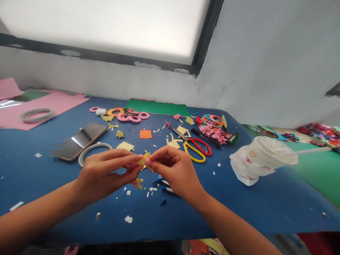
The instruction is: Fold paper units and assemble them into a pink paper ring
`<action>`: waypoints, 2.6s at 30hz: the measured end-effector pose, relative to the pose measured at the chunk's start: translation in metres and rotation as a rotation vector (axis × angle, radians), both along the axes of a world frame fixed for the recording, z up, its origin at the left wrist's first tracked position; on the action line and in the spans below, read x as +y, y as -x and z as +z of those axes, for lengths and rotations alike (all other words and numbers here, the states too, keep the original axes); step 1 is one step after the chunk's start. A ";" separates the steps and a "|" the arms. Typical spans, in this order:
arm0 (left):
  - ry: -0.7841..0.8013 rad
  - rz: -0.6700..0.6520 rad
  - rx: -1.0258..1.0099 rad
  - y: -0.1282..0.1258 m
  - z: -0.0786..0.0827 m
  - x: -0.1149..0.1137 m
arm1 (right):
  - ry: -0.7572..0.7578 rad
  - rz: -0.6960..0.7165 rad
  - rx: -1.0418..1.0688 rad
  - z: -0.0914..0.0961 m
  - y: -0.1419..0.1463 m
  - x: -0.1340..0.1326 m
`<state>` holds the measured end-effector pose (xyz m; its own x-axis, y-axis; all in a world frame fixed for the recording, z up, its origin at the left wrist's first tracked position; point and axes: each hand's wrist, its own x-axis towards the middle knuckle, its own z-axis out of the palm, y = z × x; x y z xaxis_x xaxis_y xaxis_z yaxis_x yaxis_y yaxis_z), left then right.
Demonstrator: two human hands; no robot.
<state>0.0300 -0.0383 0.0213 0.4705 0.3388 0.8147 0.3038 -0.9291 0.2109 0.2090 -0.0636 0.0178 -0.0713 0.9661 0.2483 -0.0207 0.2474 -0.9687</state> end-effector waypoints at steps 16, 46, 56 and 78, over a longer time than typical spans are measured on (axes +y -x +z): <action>-0.103 -0.003 0.148 0.003 -0.010 0.005 | -0.034 0.060 -0.168 -0.002 -0.006 0.001; -0.181 -0.147 0.166 0.021 0.013 -0.012 | -1.035 0.098 -0.747 0.004 -0.018 -0.016; -0.203 -0.124 0.135 0.019 0.016 -0.025 | -1.112 0.021 -0.843 0.012 -0.020 -0.028; -0.103 -0.049 0.106 0.016 0.018 -0.033 | -1.102 0.033 -0.528 0.006 -0.009 -0.012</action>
<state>0.0135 -0.0718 0.0393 0.5700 0.2305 0.7887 0.2733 -0.9584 0.0826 0.2176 -0.0755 0.0234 -0.4312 0.2531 0.8661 0.2902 0.9478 -0.1324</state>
